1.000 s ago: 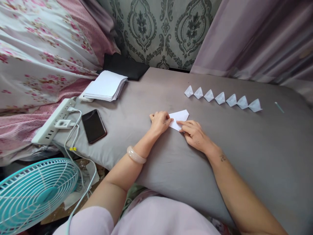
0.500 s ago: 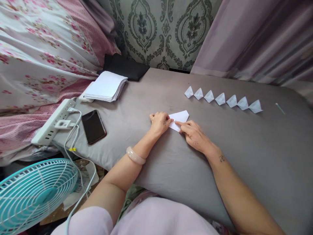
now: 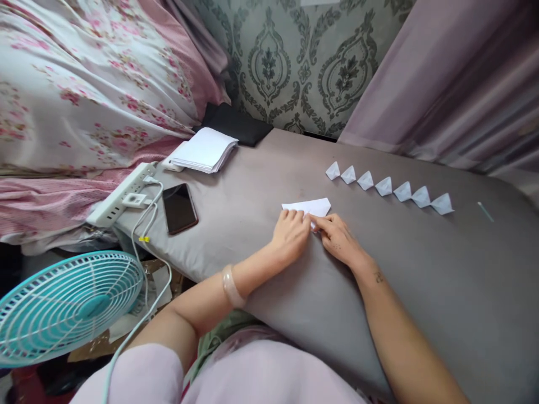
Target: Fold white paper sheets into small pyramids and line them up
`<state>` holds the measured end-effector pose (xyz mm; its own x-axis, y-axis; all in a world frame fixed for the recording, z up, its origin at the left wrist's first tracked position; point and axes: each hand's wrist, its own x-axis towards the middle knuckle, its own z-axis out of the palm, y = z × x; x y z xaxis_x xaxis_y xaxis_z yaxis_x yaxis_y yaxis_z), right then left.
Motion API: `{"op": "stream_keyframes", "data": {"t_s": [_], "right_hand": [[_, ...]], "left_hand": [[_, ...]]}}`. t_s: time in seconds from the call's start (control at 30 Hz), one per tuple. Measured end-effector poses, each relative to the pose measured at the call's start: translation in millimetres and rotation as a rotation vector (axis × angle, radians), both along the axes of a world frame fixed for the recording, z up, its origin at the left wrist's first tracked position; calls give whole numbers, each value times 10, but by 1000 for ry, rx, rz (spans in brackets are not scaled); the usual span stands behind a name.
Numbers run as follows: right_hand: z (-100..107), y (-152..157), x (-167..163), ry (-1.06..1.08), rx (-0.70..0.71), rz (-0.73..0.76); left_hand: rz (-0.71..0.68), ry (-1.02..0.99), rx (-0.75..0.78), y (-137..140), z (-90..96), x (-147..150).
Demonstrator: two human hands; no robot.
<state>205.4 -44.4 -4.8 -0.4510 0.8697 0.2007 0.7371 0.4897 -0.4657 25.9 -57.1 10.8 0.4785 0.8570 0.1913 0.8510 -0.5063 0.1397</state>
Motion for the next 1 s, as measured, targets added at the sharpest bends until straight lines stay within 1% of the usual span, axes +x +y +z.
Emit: {"op": "stream_keyframes", "data": {"t_s": [0.03, 0.1, 0.2, 0.37, 0.53, 0.63, 0.73, 0.8, 0.9, 0.97, 1.0], "right_hand": [[-2, 0, -3, -2, 4, -3], [-11, -1, -10, -9, 1, -24], [-27, -1, -13, -22, -16, -46], [-44, 4, -5, -27, -20, -29], [-28, -5, -17, -24, -19, -51], [-5, -21, -35, -32, -13, -58], [25, -63, -84, -56, -13, -65], [52, -110, -148, -85, -18, -66], [107, -184, -274, -163, -19, -86], [144, -216, -348, -216, -23, -117], [159, -226, -375, -229, -30, -131]], "left_hand": [[-2, 6, 9, -114, -31, 23], [37, 19, 6, -288, -110, 53], [62, 36, -45, -383, -195, 52], [57, 35, -73, -313, -197, -27], [118, 16, -65, -244, -203, -158], [128, 13, -68, -209, -205, -212], [125, 27, -81, -137, -184, -238], [91, 38, -83, -41, -159, -261], [-37, 27, -93, 192, -125, -335], [-137, -33, -108, 390, -122, -407], [-157, -88, -117, 492, -129, -444]]}}
